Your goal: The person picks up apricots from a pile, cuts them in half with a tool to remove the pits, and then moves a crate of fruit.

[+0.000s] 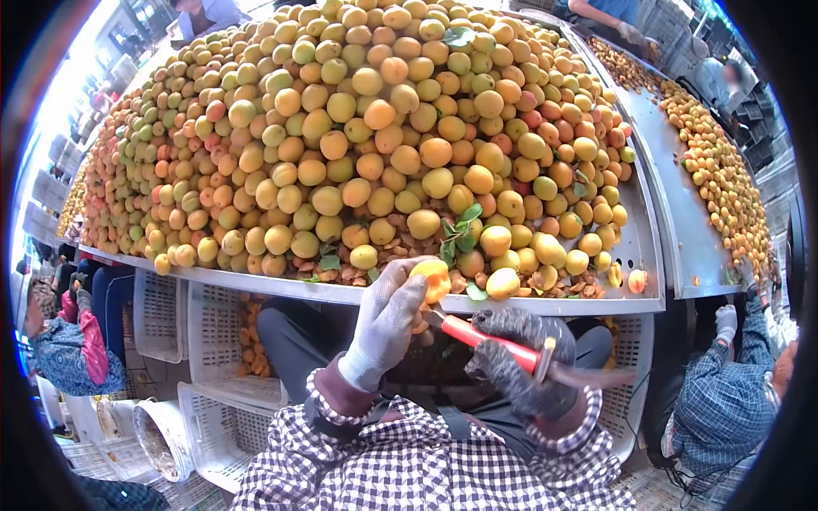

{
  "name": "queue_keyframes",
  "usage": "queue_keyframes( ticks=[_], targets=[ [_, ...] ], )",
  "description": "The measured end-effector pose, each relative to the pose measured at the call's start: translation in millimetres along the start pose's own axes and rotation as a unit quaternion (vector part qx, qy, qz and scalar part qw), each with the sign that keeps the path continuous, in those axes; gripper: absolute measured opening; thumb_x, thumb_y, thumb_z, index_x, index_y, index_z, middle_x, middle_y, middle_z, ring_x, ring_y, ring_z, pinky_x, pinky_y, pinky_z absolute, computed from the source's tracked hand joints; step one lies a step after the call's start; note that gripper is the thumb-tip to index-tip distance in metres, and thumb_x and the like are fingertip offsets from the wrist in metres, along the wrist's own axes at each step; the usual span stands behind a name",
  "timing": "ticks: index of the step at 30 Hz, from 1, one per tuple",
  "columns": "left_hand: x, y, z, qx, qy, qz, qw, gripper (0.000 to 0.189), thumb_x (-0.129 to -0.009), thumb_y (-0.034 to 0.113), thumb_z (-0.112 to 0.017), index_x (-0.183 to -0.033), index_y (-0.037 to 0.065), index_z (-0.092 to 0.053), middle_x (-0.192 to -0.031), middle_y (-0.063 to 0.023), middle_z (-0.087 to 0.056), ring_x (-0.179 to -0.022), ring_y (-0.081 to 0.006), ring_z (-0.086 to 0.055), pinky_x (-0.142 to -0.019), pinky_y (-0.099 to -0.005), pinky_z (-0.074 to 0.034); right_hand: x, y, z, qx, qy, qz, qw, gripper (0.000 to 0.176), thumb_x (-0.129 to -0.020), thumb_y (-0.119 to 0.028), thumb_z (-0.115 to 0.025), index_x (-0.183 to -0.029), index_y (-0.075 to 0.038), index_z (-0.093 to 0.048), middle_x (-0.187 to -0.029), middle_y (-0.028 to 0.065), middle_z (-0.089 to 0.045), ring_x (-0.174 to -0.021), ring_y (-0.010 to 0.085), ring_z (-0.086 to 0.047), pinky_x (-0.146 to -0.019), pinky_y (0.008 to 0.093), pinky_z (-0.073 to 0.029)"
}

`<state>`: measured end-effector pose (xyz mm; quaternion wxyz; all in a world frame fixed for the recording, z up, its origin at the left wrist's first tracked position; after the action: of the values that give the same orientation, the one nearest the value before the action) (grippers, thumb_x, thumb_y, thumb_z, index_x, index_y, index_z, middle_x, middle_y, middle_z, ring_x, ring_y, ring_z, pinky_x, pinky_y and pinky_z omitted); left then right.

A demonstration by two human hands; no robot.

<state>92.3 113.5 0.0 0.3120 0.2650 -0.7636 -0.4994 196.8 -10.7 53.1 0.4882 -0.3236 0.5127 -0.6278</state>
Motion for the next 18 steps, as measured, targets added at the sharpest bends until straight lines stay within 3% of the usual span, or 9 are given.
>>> queue_keyframes(
  ticks=[1,5,8,9,10,11,12,14,18],
  targets=[
    [-1,-2,-2,-0.018,-0.031,0.030,0.999,0.031,-0.098,0.024,-0.043,-0.115,-0.001,-0.052,-0.082,-0.0078,-0.060,-0.058,-0.0090,-0.057,-0.047,-0.0196,-0.044,-4,15,2,-0.085,-0.007,-0.096,0.992,0.017,-0.088,-0.005,-0.060,-0.101,0.007,-0.061,-0.091,0.0146,-0.065,-0.068,0.0185,-0.067,-0.058,0.0280,-0.056],
    [-16,-6,-1,-0.034,-0.060,0.081,0.994,0.028,-0.096,0.021,-0.045,-0.111,-0.001,-0.055,-0.071,-0.0029,-0.058,-0.053,-0.0073,-0.054,-0.045,-0.0187,-0.041,-21,50,-8,-0.364,0.048,-0.220,0.904,0.018,-0.089,-0.009,-0.063,-0.101,0.004,-0.063,-0.090,0.0123,-0.066,-0.072,0.0167,-0.066,-0.055,0.0251,-0.057],
    [-44,-20,20,0.033,0.024,0.026,0.999,0.025,-0.094,0.022,-0.048,-0.106,0.001,-0.057,-0.066,-0.0008,-0.056,-0.049,-0.0061,-0.052,-0.041,-0.0191,-0.036,-23,72,-28,-0.405,0.172,-0.199,0.876,0.026,-0.089,-0.016,-0.064,-0.104,0.004,-0.060,-0.082,0.0124,-0.065,-0.057,0.0184,-0.064,-0.048,0.0280,-0.054],
    [-53,-19,27,0.007,0.052,-0.017,0.998,0.024,-0.095,0.023,-0.048,-0.104,0.002,-0.056,-0.067,-0.0028,-0.057,-0.050,-0.0076,-0.053,-0.041,-0.0203,-0.039,-23,65,-38,-0.375,0.201,-0.201,0.882,0.025,-0.090,-0.016,-0.063,-0.105,0.004,-0.060,-0.079,0.0107,-0.065,-0.061,0.0175,-0.065,-0.052,0.0269,-0.056],
    [-59,-14,31,-0.019,0.080,-0.060,0.995,0.024,-0.095,0.024,-0.048,-0.102,0.002,-0.055,-0.068,-0.0048,-0.058,-0.050,-0.0092,-0.054,-0.042,-0.0215,-0.041,-24,52,-42,-0.235,0.209,-0.086,0.945,0.023,-0.092,-0.012,-0.060,-0.106,0.005,-0.057,-0.086,0.0128,-0.064,-0.068,0.0191,-0.066,-0.059,0.0271,-0.057],
    [-68,-32,36,0.184,0.152,0.059,0.969,0.024,-0.096,0.025,-0.046,-0.101,0.003,-0.053,-0.073,-0.0098,-0.061,-0.053,-0.0137,-0.057,-0.044,-0.0254,-0.047,-19,48,-47,-0.160,0.222,-0.023,0.962,0.023,-0.092,-0.012,-0.060,-0.107,0.006,-0.056,-0.091,0.0143,-0.063,-0.071,0.0202,-0.067,-0.061,0.0279,-0.057],
    [-72,-33,38,0.229,0.191,0.080,0.951,0.024,-0.096,0.025,-0.045,-0.105,0.004,-0.050,-0.078,-0.0118,-0.062,-0.054,-0.0169,-0.058,-0.046,-0.0288,-0.051,-18,40,-48,-0.082,0.234,0.040,0.968,0.023,-0.092,-0.011,-0.060,-0.107,0.006,-0.055,-0.096,0.0158,-0.062,-0.074,0.0212,-0.067,-0.064,0.0287,-0.057],
    [-80,-31,44,0.254,0.180,0.026,0.950,0.025,-0.097,0.026,-0.045,-0.107,0.004,-0.049,-0.080,-0.0122,-0.063,-0.056,-0.0183,-0.060,-0.047,-0.0281,-0.051,-20,45,-43,-0.113,0.211,0.027,0.970,0.024,-0.089,-0.009,-0.063,-0.105,0.007,-0.054,-0.102,0.0175,-0.060,-0.078,0.0220,-0.067,-0.068,0.0316,-0.056],
    [-82,-24,42,0.111,0.190,0.006,0.975,0.023,-0.097,0.021,-0.044,-0.107,0.001,-0.049,-0.084,-0.0130,-0.063,-0.062,-0.0191,-0.064,-0.051,-0.0271,-0.052,-51,36,-35,0.056,0.180,0.163,0.968,0.028,-0.077,-0.007,-0.072,-0.101,0.002,-0.060,-0.092,0.0175,-0.064,-0.081,0.0315,-0.065,-0.068,0.0387,-0.053]
  ],
)
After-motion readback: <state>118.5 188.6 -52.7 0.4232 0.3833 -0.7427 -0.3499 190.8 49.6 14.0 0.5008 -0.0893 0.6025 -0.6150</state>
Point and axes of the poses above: each hand's wrist, its own x-axis away from the middle knuckle, its own z-axis out of the back of the hand, y = z × x, the point moved 7 cm from there along -x, towards the middle knuckle
